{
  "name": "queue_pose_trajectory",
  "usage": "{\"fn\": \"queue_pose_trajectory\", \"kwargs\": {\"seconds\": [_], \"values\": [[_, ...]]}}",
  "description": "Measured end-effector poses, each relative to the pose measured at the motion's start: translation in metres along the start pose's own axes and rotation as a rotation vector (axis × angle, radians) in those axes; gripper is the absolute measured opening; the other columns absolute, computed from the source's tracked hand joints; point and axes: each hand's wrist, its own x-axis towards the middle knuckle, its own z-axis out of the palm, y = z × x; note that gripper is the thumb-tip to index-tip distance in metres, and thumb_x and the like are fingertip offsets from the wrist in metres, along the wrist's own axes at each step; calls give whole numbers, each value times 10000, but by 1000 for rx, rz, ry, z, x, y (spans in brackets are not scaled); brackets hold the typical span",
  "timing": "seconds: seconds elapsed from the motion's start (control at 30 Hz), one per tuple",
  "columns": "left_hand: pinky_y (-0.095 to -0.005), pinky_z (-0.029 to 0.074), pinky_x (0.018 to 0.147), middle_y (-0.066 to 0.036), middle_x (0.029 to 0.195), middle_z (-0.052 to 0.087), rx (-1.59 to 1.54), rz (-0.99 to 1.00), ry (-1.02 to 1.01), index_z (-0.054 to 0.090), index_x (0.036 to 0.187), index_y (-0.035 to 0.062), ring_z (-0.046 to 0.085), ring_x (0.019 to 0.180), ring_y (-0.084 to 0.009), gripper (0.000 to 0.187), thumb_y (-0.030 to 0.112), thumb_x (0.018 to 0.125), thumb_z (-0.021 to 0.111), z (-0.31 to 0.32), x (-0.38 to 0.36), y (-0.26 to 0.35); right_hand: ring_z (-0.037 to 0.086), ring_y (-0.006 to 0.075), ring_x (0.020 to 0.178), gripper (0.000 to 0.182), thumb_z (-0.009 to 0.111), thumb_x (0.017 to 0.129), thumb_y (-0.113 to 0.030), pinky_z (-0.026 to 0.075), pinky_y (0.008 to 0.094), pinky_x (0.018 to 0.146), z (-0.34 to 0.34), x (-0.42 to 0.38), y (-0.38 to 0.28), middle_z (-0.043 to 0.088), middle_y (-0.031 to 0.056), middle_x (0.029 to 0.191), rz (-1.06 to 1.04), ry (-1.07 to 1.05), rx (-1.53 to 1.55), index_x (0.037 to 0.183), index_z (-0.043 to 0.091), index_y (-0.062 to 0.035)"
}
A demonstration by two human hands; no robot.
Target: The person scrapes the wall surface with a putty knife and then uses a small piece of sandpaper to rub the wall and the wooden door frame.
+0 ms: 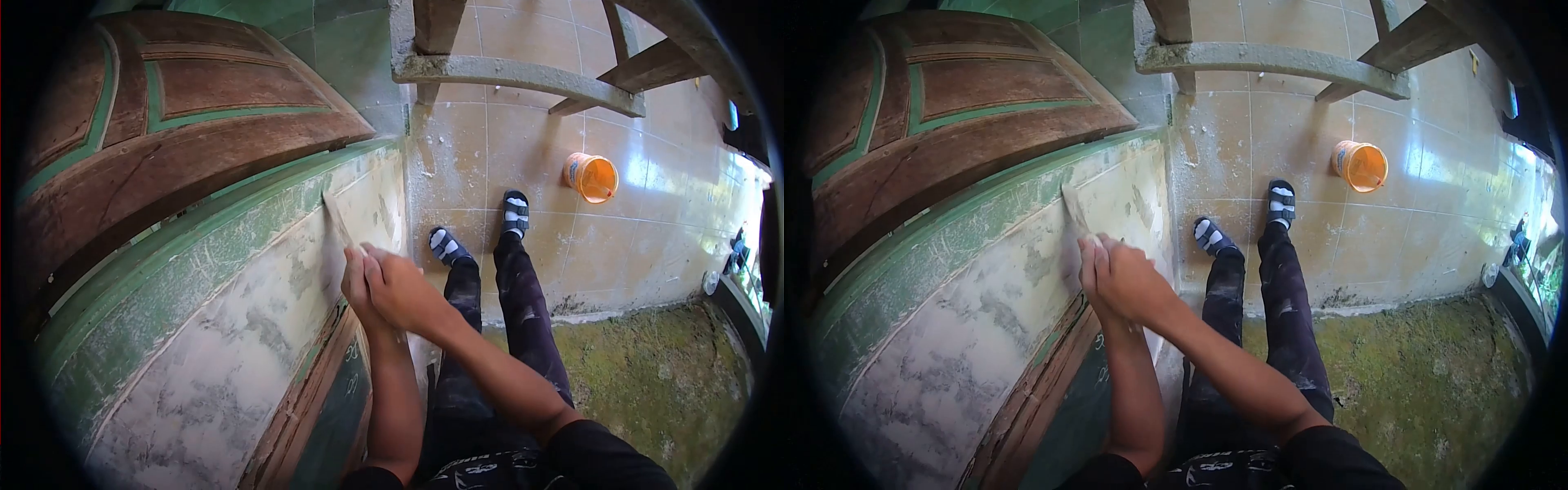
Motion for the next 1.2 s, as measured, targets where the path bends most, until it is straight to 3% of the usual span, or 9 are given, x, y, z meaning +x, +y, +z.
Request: {"fn": "queue_pose_trajectory", "kwargs": {"seconds": [0.13, 0.17, 0.33, 0.37, 0.47, 0.53, 0.77, 0.9, 1.2], "values": [[-280, 470, 685, -22, 841, 578, -8, 17, -121, 596, 934, 78, 572, 752, -137, 343, 373, 1050, 466, -4, 34, -5, 599, 500, 1068, 454, 381, 1012, -259, 472, 496, 952, -10, 29, -1, 633, 348, 1097, 43, 5, -2, 1256, 582, 67], [-275, 465, 691, -20, 840, 575, 15, 37, -106, 595, 931, 76, 566, 746, -136, 341, 368, 1050, 466, -2, 30, -7, 637, 510, 937, 443, 376, 1004, -245, 501, 523, 874, -9, 23, -1, 649, 359, 952, -48, 86, -13, 1171, 589, 106], [-310, 493, 671, -44, 844, 571, -86, -74, 61, 572, 950, 53, 583, 761, -162, 348, 368, 1046, 459, 18, -12, 17, 638, 508, 935, 459, 382, 1002, -247, 504, 520, 872, 4, 0, 4, 646, 362, 972, -21, 40, -21, 1222, 573, 107], [-344, 511, 627, -61, 865, 582, -109, -7, -103, 571, 969, 47, 595, 755, -183, 361, 381, 1044, 458, 3, 1, 10, 637, 507, 937, 460, 385, 1001, -251, 507, 515, 869, 6, 5, 6, 649, 358, 964, -49, 49, 1, 1223, 572, 106], [-344, 509, 628, -67, 886, 588, -57, 14, 12, 575, 972, 42, 590, 748, -181, 368, 382, 1046, 455, 4, 17, -1, 634, 509, 945, 465, 387, 1002, -260, 510, 512, 870, -2, 21, 9, 653, 351, 952, -54, 21, 18, 1229, 570, 102], [-329, 503, 672, -68, 895, 586, -14, -8, -88, 580, 984, 41, 587, 775, -173, 373, 387, 1046, 457, 0, 16, -3, 631, 511, 953, 468, 386, 1003, -266, 509, 512, 873, -7, 18, 10, 655, 348, 948, -34, -8, 14, 1233, 570, 99], [-308, 475, 675, -60, 881, 584, -116, -100, 16, 593, 972, 56, 574, 761, -168, 389, 415, 1044, 462, 6, 11, 3, 615, 516, 982, 434, 362, 1005, -261, 479, 545, 888, 0, 18, 6, 647, 354, 959, -4, 1, 2, 1096, 601, 90], [-343, 513, 659, -57, 845, 582, -21, 1, -80, 583, 951, 74, 591, 744, -184, 392, 440, 1035, 470, -1, 36, -17, 618, 519, 960, 412, 371, 997, -241, 479, 554, 874, 5, 37, 29, 641, 361, 951, -76, 76, 54, 1045, 619, 84], [-292, 482, 682, -19, 824, 567, -86, -131, 39, 579, 928, 91, 589, 760, -146, 351, 411, 1038, 483, 22, 24, 10, 598, 528, 967, 436, 375, 1005, -271, 472, 531, 889, -8, 38, 5, 623, 378, 966, 57, 19, -4, 1083, 623, 79]]}}
